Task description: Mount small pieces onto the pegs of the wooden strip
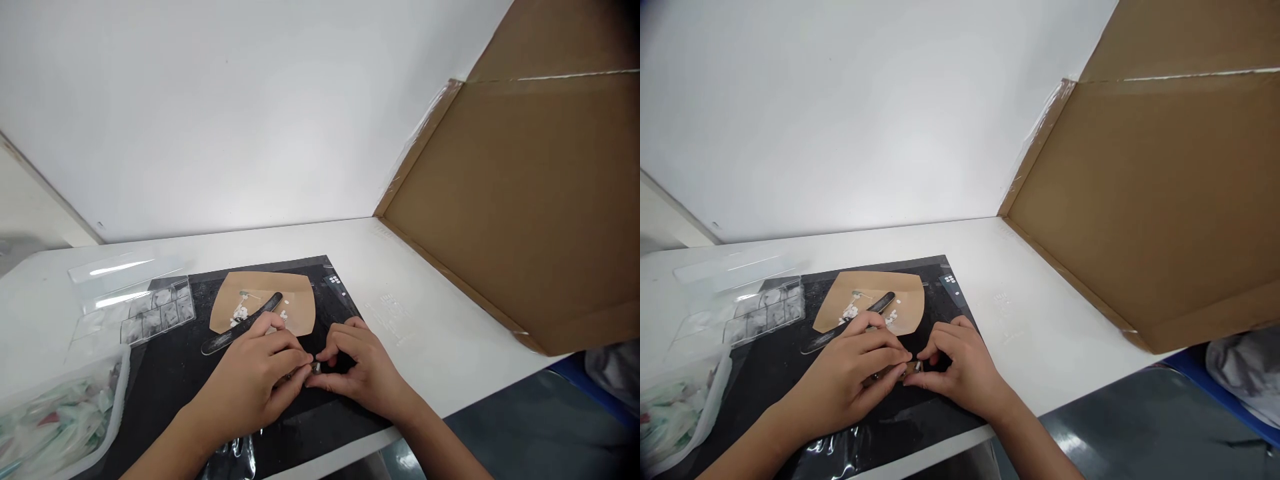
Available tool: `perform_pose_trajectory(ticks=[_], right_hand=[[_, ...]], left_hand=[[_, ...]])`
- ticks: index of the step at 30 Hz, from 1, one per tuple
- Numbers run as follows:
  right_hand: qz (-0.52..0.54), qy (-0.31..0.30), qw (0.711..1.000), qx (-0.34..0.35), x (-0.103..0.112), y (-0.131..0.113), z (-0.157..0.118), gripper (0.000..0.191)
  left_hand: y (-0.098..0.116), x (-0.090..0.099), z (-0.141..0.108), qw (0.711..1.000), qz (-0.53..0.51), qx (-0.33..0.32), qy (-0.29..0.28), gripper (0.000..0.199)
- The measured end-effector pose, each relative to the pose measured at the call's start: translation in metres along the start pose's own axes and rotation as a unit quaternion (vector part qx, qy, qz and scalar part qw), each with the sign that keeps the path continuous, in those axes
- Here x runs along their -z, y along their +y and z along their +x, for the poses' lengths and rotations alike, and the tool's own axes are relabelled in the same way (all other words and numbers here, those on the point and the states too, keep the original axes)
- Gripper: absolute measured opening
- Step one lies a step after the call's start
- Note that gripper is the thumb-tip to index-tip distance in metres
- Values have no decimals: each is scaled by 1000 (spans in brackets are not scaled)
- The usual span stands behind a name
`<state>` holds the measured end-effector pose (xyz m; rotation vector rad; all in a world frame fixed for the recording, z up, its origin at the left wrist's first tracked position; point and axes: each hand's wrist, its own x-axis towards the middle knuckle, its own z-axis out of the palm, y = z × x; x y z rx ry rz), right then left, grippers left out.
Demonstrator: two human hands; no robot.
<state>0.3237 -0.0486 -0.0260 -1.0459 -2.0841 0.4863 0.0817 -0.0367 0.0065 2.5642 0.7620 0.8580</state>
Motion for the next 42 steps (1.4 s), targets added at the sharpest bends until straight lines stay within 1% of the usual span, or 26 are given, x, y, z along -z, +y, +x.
perform_pose_trajectory(ticks=[8,12,15,19,21,25,27,30,34,38,42], right_hand=[[-5,1,1000,13,-1,2,-1,29],[-32,9,999,19,-1,0,0,37],[-52,4,998,18,0,-1,1,44],[-45,-2,999,21,6,-4,-1,50],[-17,16,999,24,9,-5,-3,45],[85,102,991,11,11,-3,-8,32],[121,123,985,4,9,0,-10,30],[129,127,983,4,7,2,-11,29],[112,127,985,7,7,1,-10,29],[77,112,991,11,9,-2,-8,30],[49,100,994,9,10,-5,-7,31]], left_hand=[[-1,-4,-1,1000,-3,9,1,12],[-1,-4,-1,1000,6,7,3,13],[0,-4,-1,1000,7,1,9,13],[1,-6,-1,1000,7,-6,5,13],[2,-7,-1,1000,7,-15,4,14],[3,-9,-1,999,22,-35,6,14],[3,-11,-2,998,36,-47,2,16],[2,-17,-2,994,78,-75,-3,17],[3,-27,-2,981,166,-101,15,8],[7,-31,-5,966,228,-123,18,12],[11,-29,-5,960,247,-129,29,13]])
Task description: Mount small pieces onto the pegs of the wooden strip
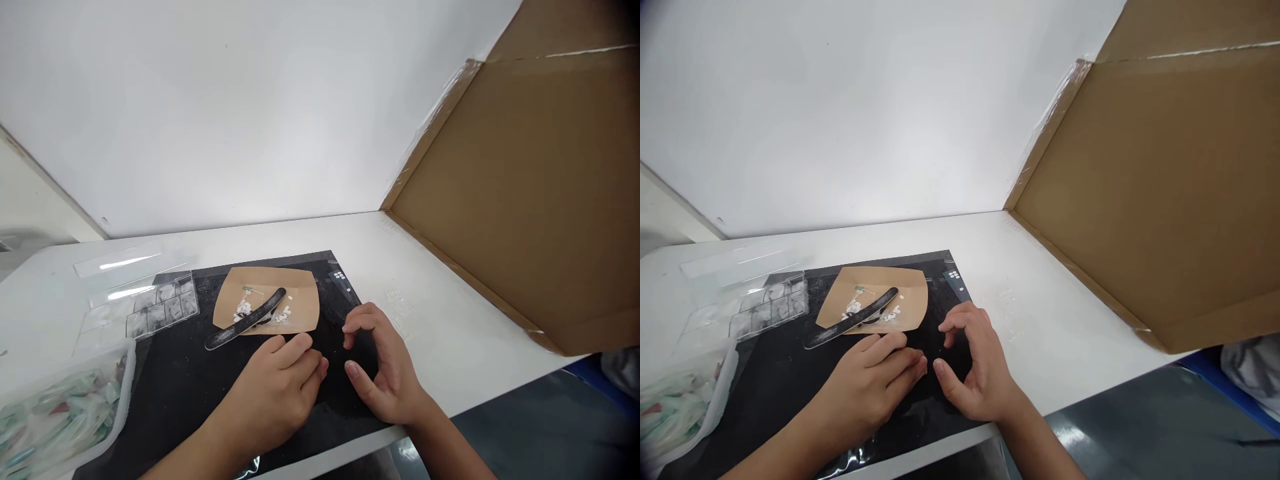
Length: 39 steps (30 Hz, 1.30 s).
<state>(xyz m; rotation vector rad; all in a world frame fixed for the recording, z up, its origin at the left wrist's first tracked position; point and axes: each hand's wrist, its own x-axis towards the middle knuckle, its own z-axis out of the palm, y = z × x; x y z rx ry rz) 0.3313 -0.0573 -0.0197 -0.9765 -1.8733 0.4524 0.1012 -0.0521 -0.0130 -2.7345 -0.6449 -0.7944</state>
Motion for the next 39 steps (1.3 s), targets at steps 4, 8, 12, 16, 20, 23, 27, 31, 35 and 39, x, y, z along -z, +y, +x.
perform_pose_trajectory(ticks=[4,8,12,16,20,23,27,31,35,39], right_hand=[[-8,-6,1000,-5,1,-3,0,30],[-12,-7,1000,-8,0,-4,0,30],[-10,-11,1000,-10,-1,-3,0,31],[-15,-16,1000,-5,-1,-3,0,29],[-19,-19,1000,-4,0,-3,0,28],[-24,-19,999,-8,0,-3,1,27],[-37,-23,999,-10,0,-2,2,26],[-44,-34,998,-18,0,-3,2,26],[-54,-41,997,-22,0,-3,2,30],[-58,-48,997,-25,0,-2,1,30]], left_hand=[[0,1,4,1000,-1,4,1,14],[2,-1,4,1000,-9,9,-5,14],[3,-3,1,999,-19,24,-21,9],[2,-5,0,999,-29,24,-20,8],[1,-5,1,999,-31,25,-7,10],[2,-5,-1,999,-30,29,-1,9],[2,-6,-3,999,-32,32,14,7],[2,-9,-2,998,-38,46,23,9],[0,-10,0,997,-51,51,23,12],[-1,-10,-1,996,-65,53,14,6]])
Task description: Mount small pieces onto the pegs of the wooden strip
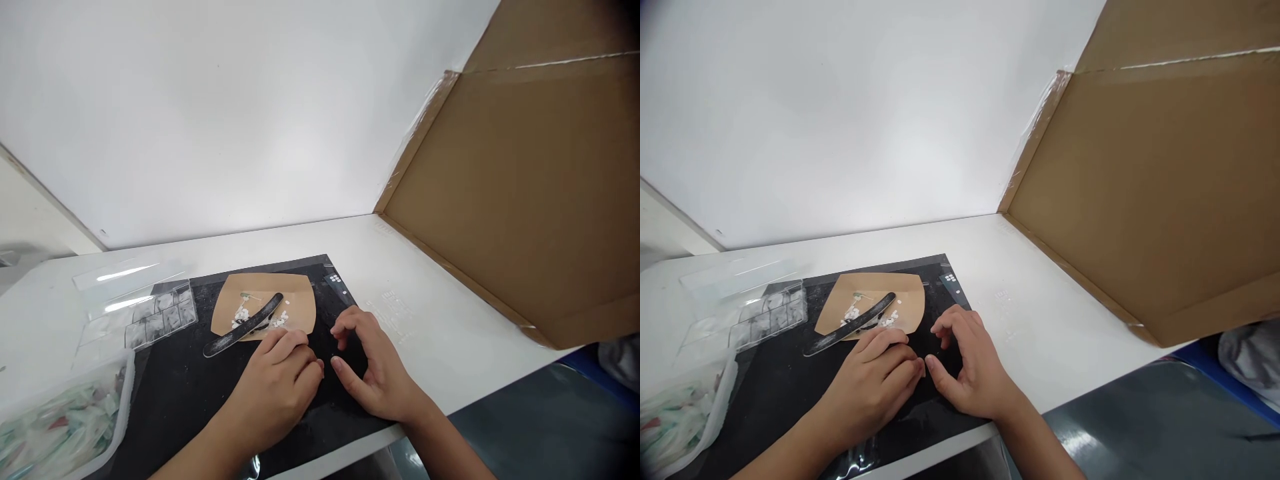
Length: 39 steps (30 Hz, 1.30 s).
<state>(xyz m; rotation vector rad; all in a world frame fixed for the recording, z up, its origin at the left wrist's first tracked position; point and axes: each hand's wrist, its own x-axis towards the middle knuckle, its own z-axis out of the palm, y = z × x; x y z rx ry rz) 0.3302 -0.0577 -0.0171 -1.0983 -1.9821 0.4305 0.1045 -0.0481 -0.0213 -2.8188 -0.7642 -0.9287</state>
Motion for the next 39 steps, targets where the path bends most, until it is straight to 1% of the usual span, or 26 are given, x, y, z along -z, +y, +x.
perform_pose_trajectory(ticks=[3,6,8,12,20,23,24,26,27,30,33,34,36,38,39], right_hand=[[2,-2,1000,-2,0,0,0,29],[-1,-3,1000,-2,0,0,0,29],[-6,-4,1000,-1,0,0,1,30],[-13,-9,1000,-4,0,1,1,29],[-10,-6,1000,-16,-2,1,0,25],[-14,12,1000,-16,-4,3,2,17],[-11,20,1000,-14,-4,4,3,14],[5,37,999,1,-4,5,4,6],[14,49,999,12,-3,6,4,3],[30,87,995,29,6,6,9,19],[30,92,995,-18,21,11,26,26],[22,71,996,-39,27,15,34,26],[-3,-3,998,-55,38,27,56,31],[-62,-78,994,-47,44,43,81,37],[-93,-102,990,-36,46,51,93,38]], left_hand=[[0,-1,-1,1000,-3,5,-1,9],[-1,-2,0,1000,-7,23,10,14],[-2,-2,2,1000,-13,24,12,12],[-3,0,5,1000,-19,19,3,8],[-3,5,2,999,-42,27,-17,13],[-4,13,3,998,-56,35,-18,27],[-5,16,3,998,-58,37,-13,33],[-6,22,4,998,-53,32,10,37],[-6,25,5,998,-46,22,26,37],[-9,31,6,997,-26,20,65,23],[-17,36,6,995,10,38,92,8],[-20,38,6,994,29,43,99,7],[-28,41,5,989,80,53,112,10],[-36,44,3,982,126,63,127,16],[-40,44,2,979,139,68,133,20]])
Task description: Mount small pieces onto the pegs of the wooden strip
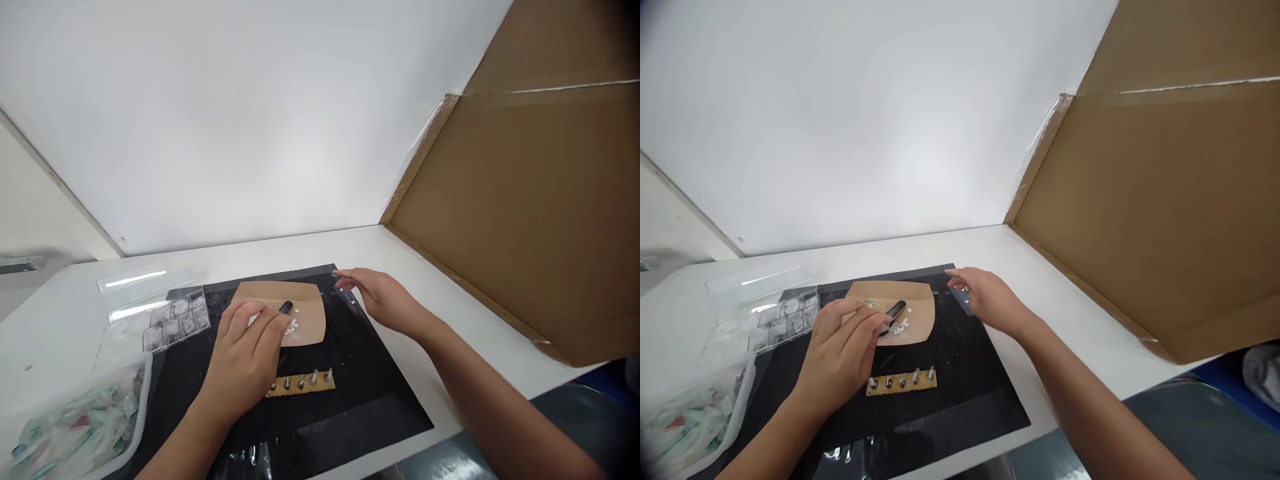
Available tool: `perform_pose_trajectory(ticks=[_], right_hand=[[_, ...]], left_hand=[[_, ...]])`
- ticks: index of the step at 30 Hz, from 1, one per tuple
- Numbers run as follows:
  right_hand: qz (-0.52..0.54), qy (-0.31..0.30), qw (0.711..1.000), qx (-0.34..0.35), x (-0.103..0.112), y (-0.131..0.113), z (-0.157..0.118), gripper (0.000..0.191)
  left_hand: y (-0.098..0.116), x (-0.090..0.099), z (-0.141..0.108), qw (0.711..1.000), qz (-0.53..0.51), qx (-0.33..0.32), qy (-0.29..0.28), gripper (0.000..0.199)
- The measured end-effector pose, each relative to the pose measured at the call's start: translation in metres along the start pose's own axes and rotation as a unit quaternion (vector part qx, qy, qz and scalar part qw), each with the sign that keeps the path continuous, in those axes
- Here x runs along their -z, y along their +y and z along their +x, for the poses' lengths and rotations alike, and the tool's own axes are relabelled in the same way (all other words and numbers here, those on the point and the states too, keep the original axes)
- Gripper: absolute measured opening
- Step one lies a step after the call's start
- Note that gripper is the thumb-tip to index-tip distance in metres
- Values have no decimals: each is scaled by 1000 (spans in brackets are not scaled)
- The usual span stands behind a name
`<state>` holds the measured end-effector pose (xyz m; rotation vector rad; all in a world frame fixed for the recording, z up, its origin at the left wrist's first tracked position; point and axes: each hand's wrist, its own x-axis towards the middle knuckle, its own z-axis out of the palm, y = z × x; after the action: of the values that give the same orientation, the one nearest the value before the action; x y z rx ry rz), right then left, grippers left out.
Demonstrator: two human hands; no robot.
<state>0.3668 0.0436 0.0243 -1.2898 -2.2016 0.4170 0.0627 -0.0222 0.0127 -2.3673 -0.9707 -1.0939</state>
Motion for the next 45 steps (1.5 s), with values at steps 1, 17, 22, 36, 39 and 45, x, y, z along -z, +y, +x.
perform_pose_trajectory(ticks=[1,17,22,36,39,45], right_hand=[[-25,-32,999,16,1,7,11,36],[24,-35,994,102,-51,41,43,13],[33,13,997,65,-47,37,42,12],[195,159,967,-41,-43,-16,19,28],[229,167,958,-36,-44,-32,15,28],[235,152,960,4,-51,-37,14,20]], left_hand=[[-4,0,-1,1000,12,8,4,24],[-18,-5,-6,988,-1,145,-50,84],[-24,-3,-6,985,0,152,-80,48],[-23,-3,-8,956,27,170,-236,23],[-22,-3,-7,949,18,180,-258,21],[-25,-3,-6,954,-2,175,-245,17]])
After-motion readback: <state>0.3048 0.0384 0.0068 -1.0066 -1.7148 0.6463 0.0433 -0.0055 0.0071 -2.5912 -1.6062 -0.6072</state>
